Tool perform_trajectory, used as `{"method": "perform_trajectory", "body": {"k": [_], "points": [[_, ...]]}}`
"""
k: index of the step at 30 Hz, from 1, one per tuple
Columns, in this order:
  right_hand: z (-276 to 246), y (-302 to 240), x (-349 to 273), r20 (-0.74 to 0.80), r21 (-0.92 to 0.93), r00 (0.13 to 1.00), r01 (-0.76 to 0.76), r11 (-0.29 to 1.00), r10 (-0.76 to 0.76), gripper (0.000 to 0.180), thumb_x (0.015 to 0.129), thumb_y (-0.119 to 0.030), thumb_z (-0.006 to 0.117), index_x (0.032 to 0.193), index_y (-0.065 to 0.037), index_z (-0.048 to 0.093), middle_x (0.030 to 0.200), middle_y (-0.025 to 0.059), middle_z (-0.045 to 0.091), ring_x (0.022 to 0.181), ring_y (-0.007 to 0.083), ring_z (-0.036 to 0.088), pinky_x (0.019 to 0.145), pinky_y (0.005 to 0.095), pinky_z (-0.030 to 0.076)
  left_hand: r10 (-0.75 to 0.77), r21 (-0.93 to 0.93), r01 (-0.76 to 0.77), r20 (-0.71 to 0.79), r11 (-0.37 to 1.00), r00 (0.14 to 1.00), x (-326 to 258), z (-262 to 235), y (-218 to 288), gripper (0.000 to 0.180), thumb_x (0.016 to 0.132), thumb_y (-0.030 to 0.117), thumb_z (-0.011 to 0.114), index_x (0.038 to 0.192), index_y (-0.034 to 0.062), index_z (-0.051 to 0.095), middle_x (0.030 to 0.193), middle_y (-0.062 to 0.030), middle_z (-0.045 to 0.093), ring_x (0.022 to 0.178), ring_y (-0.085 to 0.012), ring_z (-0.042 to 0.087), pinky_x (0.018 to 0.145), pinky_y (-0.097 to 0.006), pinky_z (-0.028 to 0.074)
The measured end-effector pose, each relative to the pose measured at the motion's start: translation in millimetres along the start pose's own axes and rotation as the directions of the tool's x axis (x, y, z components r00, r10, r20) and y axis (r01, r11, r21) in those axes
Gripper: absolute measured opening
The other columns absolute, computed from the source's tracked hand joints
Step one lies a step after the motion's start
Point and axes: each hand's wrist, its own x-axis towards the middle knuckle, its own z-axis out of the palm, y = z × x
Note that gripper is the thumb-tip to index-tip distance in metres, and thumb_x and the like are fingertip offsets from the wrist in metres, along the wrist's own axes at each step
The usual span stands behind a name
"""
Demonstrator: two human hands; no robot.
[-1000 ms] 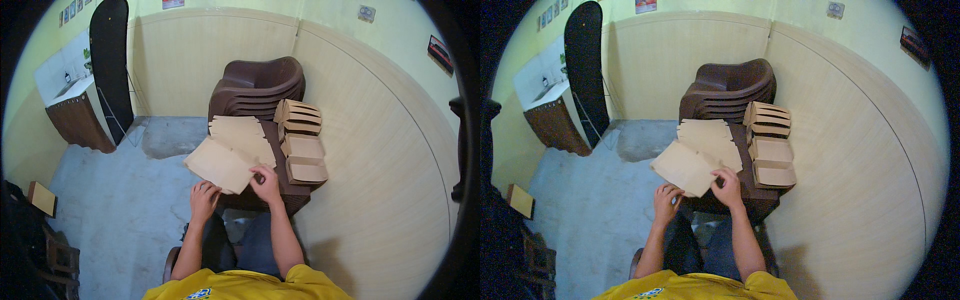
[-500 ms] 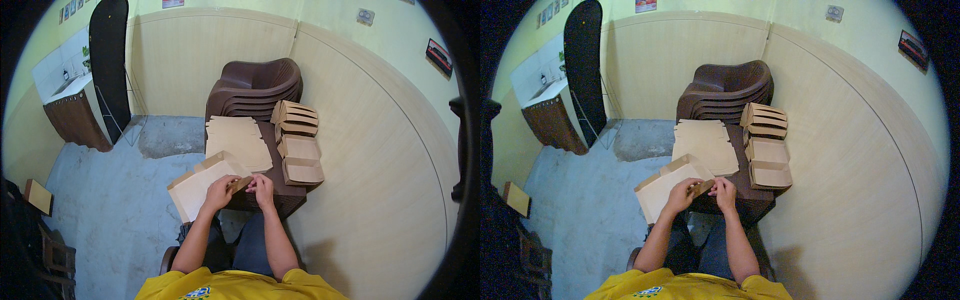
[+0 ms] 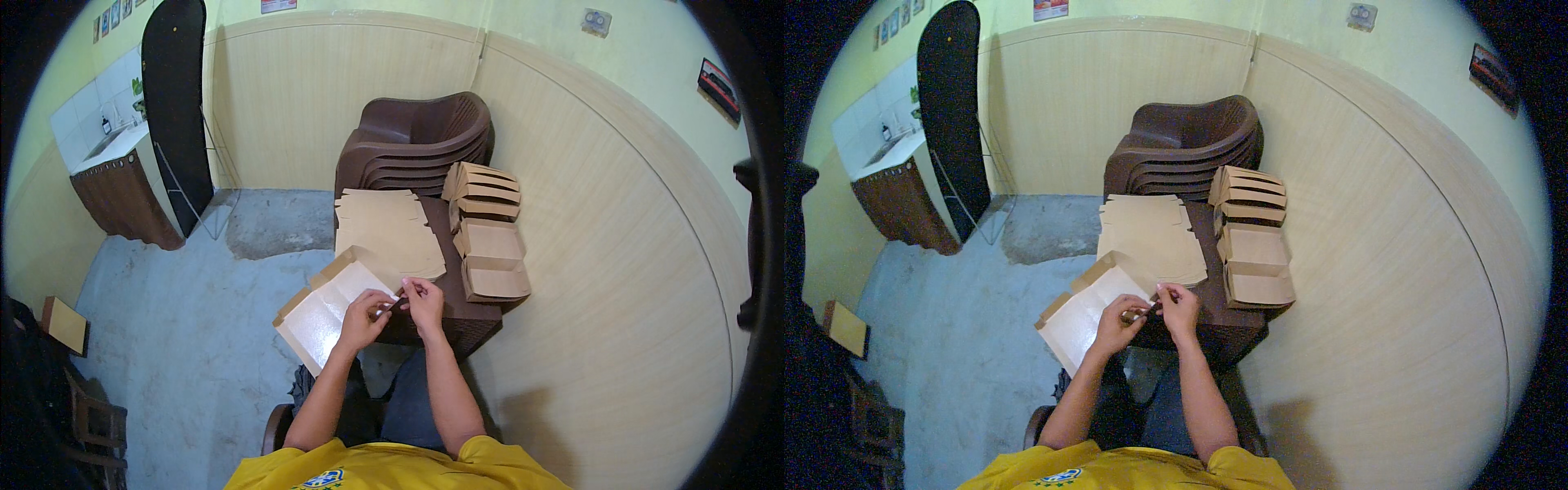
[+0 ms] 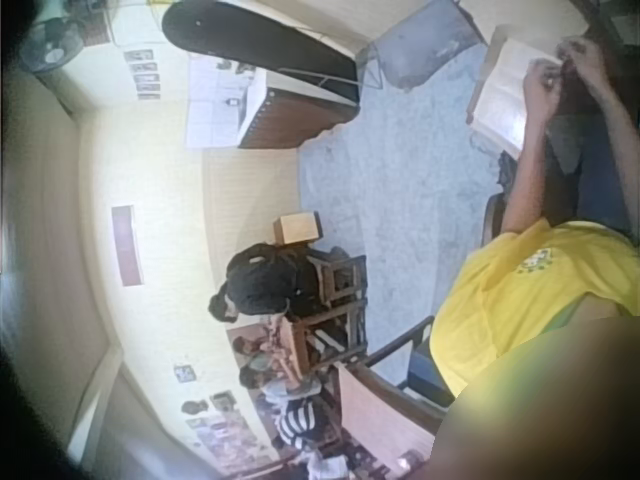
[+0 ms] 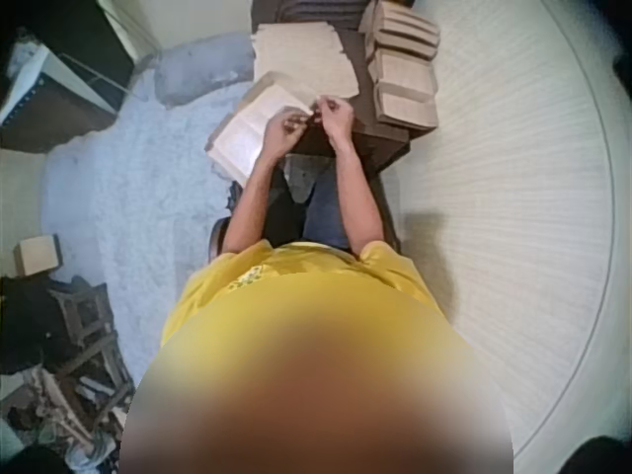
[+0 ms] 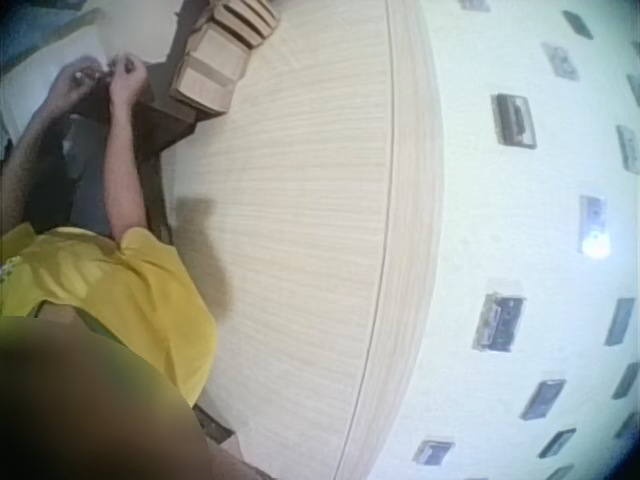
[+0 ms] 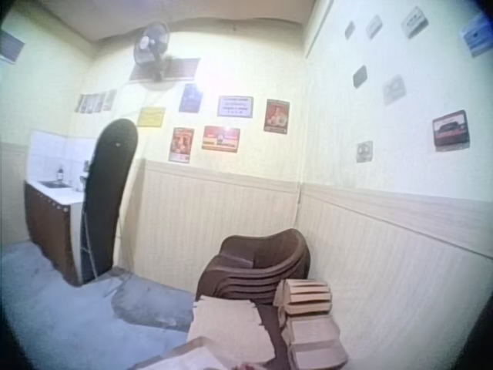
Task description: The person folds flat cardboard sheets into small rectangular boxes by hand. They repeatedly pick up a sheet, fold the sides, tuck flaps, and place the finished box into a growing stack on the right side of the table.
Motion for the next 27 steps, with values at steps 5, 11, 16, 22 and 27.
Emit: {"method": "perform_trajectory", "body": {"k": [5,11,16,22,27], "points": [[-2,11,-5,0.18,-0.149,0.965,0.219,0.964,-0.192,0.029,0.097,-0.009,0.078,0.124,-0.002,0.077,0.113,0.0065,0.068,0.109,0.0165,0.071,0.074,0.03,0.064,-0.113,-0.091,0.104,-0.095,0.99,0.989,7,12,-2,0.028,0.095,0.006,0.078,0.121,0.0033,0.07,0.119,-0.0115,0.076,0.098,-0.022,0.076,0.088,-0.037,0.062],[7,8,-17,0.256,-0.072,0.951,0.196,0.978,-0.172,0.049,0.091,0.008,0.075,0.138,-0.002,0.069,0.115,0.0064,0.064,0.106,0.0149,0.069,0.09,0.0316,0.063,-0.164,-0.062,0.157,-0.118,0.986,0.979,27,14,-22,0.027,0.101,0.012,0.074,0.125,0.0046,0.065,0.102,-0.0106,0.076,0.089,-0.0214,0.076,0.078,-0.035,0.06],[11,6,-28,0.168,-0.153,0.974,0.18,0.972,-0.154,0.053,0.088,0.001,0.081,0.139,-0.003,0.068,0.113,0.0108,0.072,0.096,0.0158,0.073,0.087,0.0309,0.063,-0.183,-0.106,0.164,-0.209,0.981,0.961,28,15,-47,0.019,0.104,0.013,0.072,0.12,0.0047,0.065,0.103,-0.0084,0.074,0.093,-0.0165,0.072,0.078,-0.034,0.06],[11,20,-16,0.094,-0.246,0.991,0.117,0.962,-0.096,0.043,0.09,-0.001,0.082,0.13,0.002,0.068,0.098,0.0099,0.077,0.088,0.0153,0.073,0.077,0.0306,0.063,-0.314,-0.32,0.25,-0.167,0.914,0.935,9,19,-57,0.018,0.1,0.015,0.078,0.11,0.0013,0.07,0.097,-0.0069,0.074,0.09,-0.014,0.071,0.079,-0.032,0.058],[7,19,-17,0.108,0.114,0.986,-0.141,0.983,0.129,0.034,0.093,0.0,0.08,0.124,0.002,0.067,0.097,0.0087,0.078,0.087,0.0148,0.073,0.072,0.0302,0.062,-0.266,-0.111,0.244,-0.262,0.963,0.928,-11,17,-43,0.018,0.101,0.017,0.078,0.106,-0.001,0.077,0.095,-0.0064,0.077,0.083,-0.0123,0.072,0.077,-0.029,0.058]]}}
